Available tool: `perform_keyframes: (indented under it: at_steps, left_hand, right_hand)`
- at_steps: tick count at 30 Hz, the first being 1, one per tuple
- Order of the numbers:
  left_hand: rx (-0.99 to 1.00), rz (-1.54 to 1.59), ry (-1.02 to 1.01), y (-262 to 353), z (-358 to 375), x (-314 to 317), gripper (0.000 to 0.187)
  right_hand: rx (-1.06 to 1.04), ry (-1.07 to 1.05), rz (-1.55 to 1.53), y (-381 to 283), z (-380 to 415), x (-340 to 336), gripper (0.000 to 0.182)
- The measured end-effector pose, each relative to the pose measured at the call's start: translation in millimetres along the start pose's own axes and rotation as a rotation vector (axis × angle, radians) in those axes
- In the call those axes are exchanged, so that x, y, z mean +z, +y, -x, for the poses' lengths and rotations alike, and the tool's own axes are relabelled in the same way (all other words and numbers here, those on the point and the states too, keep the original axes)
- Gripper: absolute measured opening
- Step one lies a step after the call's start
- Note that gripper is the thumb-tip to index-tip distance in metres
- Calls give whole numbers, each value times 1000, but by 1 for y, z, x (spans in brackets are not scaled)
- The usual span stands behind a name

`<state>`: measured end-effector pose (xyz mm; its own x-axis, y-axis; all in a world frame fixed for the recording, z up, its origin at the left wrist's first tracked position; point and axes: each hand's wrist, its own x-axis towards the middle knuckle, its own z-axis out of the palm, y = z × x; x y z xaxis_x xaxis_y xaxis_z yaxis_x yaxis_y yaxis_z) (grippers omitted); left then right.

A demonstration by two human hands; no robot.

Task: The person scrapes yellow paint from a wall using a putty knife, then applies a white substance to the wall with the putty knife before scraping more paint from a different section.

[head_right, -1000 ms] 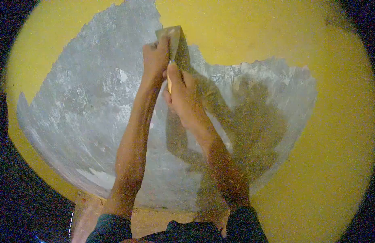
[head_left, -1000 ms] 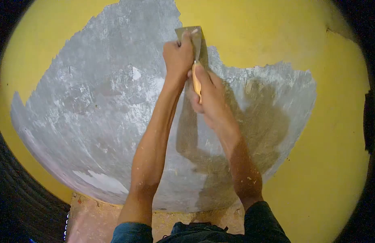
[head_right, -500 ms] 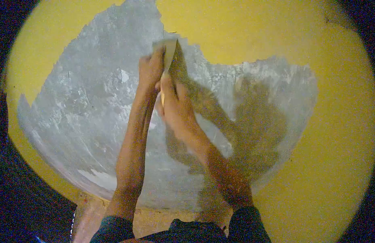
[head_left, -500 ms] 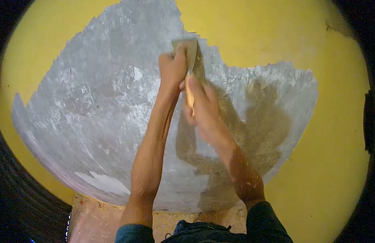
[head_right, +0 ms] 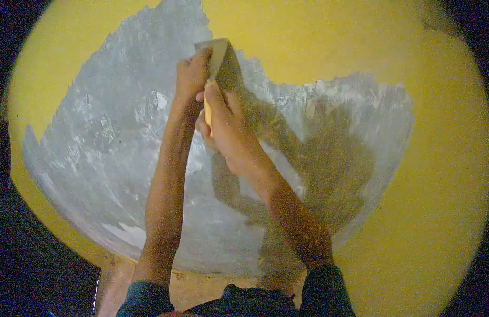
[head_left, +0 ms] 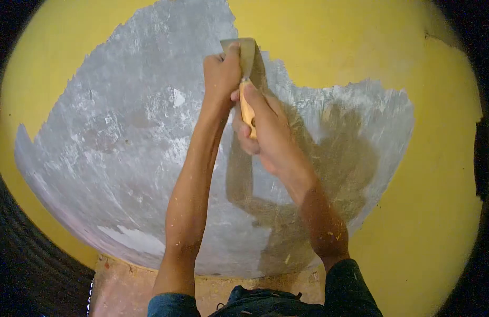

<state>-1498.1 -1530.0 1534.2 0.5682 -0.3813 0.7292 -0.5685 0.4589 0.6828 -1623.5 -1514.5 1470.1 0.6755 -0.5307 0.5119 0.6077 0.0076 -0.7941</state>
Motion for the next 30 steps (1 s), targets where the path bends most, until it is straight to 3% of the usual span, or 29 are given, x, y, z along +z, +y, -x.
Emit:
perform_keyframes:
  at_steps: [2, 4, 6, 8, 12, 14, 16, 18, 19, 21, 22, 24, 25, 28, 29, 30]
  left_hand:
    - [74, -83, 18, -6, 7, -3, 46]
    - [20, 65, 96, 0, 16, 0, 44]
    - [65, 10, 7, -1, -11, -8, 42]
    - [108, -50, -84, -13, -15, -14, 41]
    - [246, 64, 44, -8, 0, -10, 43]
    - [27, -2, 75, 11, -14, -6, 44]
    - [37, 65, 46, 23, -18, -3, 45]
    - [321, -28, 26, 11, -14, -6, 43]
    - [331, -25, 30, 6, -16, -5, 43]
    - [98, -124, 83, -7, -13, -3, 41]
    - [78, -132, 78, -11, -15, -5, 41]
    - [219, -113, -25, 1, -23, -8, 39]
    - [71, -18, -80, 9, -12, -12, 39]
    - [126, 20, -39, -12, 5, -12, 41]
    - [-52, 114, -71, -1, 15, -14, 42]
    - [-52, 117, -69, 2, 16, -17, 42]
  right_hand:
    - [46, -14, 8, 6, 12, 1, 35]
    - [76, -13, -29, 8, 0, 0, 35]
    - [-119, 18, 109, 9, -13, 8, 36]
    - [-37, 16, 15, 3, -1, 14, 36]
    - [20, 42, 15, 5, 9, 16, 35]
    - [-36, 33, 27, 1, -17, 13, 34]
    - [-58, 58, 7, -15, -19, 19, 33]
    - [-58, 25, -6, -15, 11, 24, 34]
    - [-51, -10, -17, -14, 19, 25, 35]
    - [-67, 19, 20, -3, -5, 18, 35]
    - [-72, 55, 54, 6, -13, 13, 35]
    - [-75, 64, 57, -1, -7, 20, 35]
    - [-39, 70, 21, -1, 1, 22, 35]
    - [-55, 9, 12, 8, 15, 15, 37]
    - [-25, 6, 0, 8, 17, 11, 37]
    - [8, 6, -9, 8, 19, 7, 37]
